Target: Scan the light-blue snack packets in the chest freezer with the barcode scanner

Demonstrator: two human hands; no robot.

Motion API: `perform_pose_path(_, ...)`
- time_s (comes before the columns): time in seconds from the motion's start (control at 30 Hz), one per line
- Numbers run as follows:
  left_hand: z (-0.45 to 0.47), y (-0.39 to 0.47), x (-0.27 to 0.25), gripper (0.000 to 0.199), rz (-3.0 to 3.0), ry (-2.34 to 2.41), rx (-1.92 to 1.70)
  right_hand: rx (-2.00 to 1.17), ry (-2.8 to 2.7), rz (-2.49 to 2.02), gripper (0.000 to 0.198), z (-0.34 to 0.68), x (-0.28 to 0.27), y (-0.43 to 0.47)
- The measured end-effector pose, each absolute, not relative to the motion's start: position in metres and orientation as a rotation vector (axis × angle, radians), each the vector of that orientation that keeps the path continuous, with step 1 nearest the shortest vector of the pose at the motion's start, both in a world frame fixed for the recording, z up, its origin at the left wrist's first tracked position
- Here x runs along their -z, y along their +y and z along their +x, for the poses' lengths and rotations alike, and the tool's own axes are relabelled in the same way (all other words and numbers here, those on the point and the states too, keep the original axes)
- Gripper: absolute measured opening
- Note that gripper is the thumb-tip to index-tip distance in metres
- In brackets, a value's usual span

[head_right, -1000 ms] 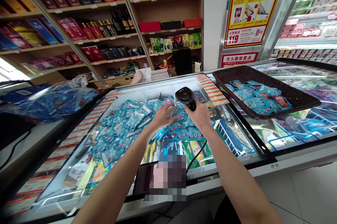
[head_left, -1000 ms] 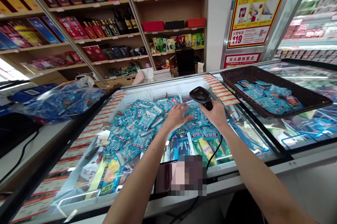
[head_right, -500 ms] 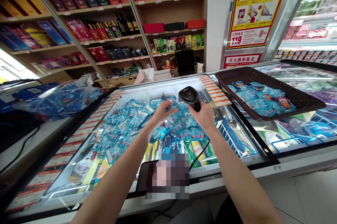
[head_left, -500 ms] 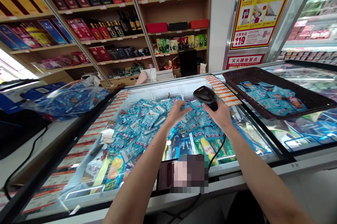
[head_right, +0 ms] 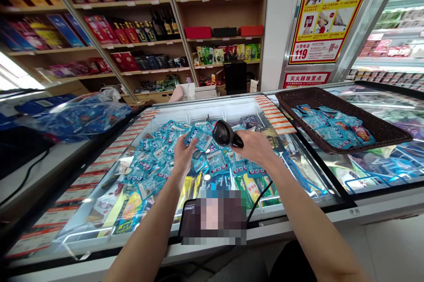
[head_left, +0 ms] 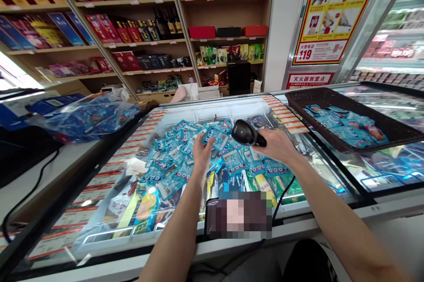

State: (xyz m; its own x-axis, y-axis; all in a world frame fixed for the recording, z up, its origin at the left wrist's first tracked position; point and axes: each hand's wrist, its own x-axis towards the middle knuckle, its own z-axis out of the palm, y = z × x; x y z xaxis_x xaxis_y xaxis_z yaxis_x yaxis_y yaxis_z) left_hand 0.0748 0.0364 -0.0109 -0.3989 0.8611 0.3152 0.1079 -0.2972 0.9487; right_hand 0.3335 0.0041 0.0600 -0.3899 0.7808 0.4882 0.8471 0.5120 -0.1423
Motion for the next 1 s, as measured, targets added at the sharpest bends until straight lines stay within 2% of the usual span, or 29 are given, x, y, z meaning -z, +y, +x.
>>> perform_pose_path(0.33, 0.063, 0.042, 0.017, 0.05, 1.381, 1.548, -1.677, 0.172, -2.437, -1.288, 0.026, 0.311, -0.034, 0.005)
perform_pose_path(1.0, 0.066, 0.039, 0.017, 0.045, 1.491, 1.576, -1.616, 0.224, -2.47, -1.26, 0.029, 0.307, -0.031, 0.0)
